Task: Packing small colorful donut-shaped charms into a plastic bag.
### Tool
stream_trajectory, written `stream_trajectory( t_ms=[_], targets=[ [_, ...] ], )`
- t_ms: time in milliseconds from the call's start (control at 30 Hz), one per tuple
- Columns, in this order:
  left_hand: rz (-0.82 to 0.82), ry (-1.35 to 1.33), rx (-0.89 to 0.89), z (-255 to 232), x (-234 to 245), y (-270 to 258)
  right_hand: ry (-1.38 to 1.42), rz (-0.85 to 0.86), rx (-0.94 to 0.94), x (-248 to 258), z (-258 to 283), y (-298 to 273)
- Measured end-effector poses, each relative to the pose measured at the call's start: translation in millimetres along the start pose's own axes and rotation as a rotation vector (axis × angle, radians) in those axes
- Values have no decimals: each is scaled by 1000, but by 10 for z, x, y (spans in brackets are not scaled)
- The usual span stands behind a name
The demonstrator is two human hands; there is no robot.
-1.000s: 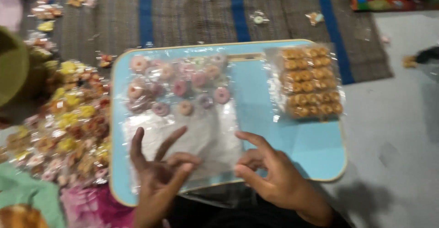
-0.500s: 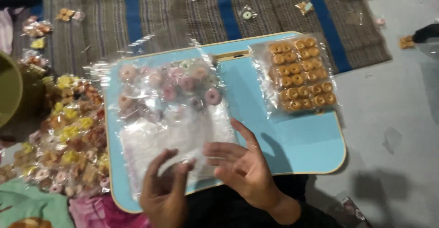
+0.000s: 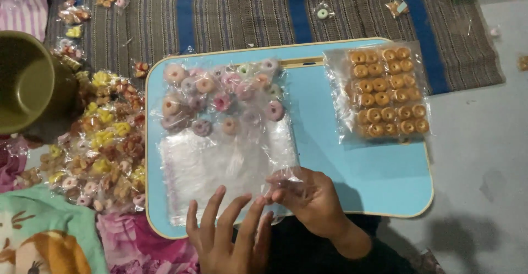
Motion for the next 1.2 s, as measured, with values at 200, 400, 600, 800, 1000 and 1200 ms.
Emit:
stream_trajectory(
  t_ms=[200,400,600,800,1000,1200],
  targets=[
    [-100,-128,32,47,157,-85,110,173,28,-165,-76,28],
    [-140,40,-196,-225,152,-528,432,573,-229,-713,-367,41],
    [-47,78,-34,4,-8,-146,-731,34,-242,-239,-455,292],
    [-44,93,-94,22,-190,-26,-1196,-269,440,-75,65,-15],
    [18,-7,-35,118,-410,-148,-932,452,591,-503,124,-148],
    [29,-157,-90,-66,-286,-22,-995,772,495,-587,-369,-92]
  ],
)
Point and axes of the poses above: each hand's wrist, its own y-axis towards the middle knuckle, its own x-axis out of the back of the hand, z = x × y, the point moved 10 cm from there along y, towards the middle knuckle, and after that the axes turned 2 degrees about -x, right-handed, at the moved point
